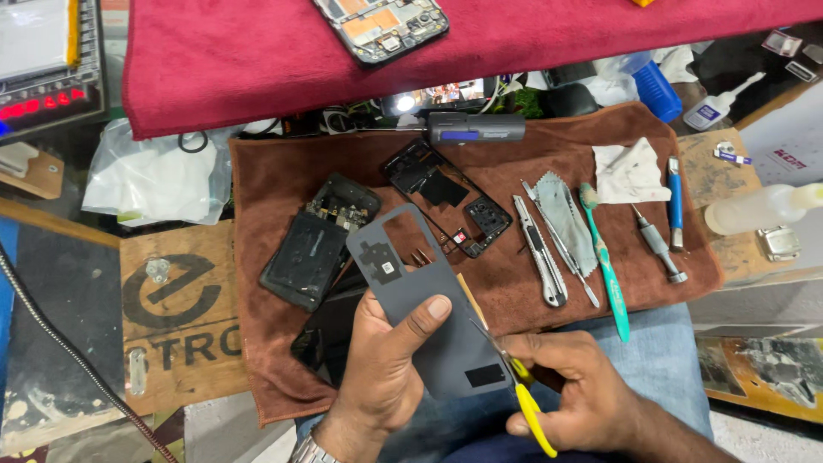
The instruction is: The person uses tweezers to manipulate small internal components and wires inside a disassembled smartphone. They then use scissors to trim a piece of adhesive tape from a grey phone back cover and apply it to the device.
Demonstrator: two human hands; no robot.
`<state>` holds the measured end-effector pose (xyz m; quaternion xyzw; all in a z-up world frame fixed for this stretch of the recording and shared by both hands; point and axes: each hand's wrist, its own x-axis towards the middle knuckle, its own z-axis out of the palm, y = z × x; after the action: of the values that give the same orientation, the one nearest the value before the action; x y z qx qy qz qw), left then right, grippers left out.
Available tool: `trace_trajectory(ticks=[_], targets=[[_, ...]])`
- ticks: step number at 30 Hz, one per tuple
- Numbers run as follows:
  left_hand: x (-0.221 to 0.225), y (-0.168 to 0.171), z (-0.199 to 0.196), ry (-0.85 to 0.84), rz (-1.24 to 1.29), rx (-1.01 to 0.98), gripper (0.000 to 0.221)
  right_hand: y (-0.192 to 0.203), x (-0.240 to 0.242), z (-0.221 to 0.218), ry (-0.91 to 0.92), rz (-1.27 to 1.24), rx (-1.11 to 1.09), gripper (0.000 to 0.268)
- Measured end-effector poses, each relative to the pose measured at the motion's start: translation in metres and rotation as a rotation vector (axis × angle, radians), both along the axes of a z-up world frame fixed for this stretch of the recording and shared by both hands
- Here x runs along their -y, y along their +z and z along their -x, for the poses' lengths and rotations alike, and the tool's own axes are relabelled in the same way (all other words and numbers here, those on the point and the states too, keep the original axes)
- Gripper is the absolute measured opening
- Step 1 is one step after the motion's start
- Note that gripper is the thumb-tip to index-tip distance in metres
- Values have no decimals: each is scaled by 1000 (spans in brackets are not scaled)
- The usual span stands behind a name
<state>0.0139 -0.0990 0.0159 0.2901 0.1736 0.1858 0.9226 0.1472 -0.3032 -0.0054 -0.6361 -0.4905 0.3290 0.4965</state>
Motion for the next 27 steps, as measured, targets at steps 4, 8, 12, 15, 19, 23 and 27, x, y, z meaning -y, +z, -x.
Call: trace_trajectory(ticks=[4, 8, 12, 15, 19, 23, 27], targets=[[4, -2, -2, -6, -17, -51, 22, 2, -2, 1, 0, -16, 24, 67], [5, -7, -3, -13, -39, -3, 19, 4, -1, 3, -25, 36, -39, 65], [6, -9, -3, -3, -62, -32, 19, 3, -2, 4, -12, 30, -88, 63], [4, -11, -2, -23, -85, 3, 17, 1, -1, 6, -13, 42, -177, 61], [4, -11, -3, -39, -99, -3, 15, -2, 0, 6, -20, 73, -172, 64], [4, -9, -3, -40, -104, -9, 14, -2, 1, 6, -3, 24, -168, 62], [3, -9, -3, -20, -99, 0, 14, -3, 1, 7, -22, 59, -190, 65]])
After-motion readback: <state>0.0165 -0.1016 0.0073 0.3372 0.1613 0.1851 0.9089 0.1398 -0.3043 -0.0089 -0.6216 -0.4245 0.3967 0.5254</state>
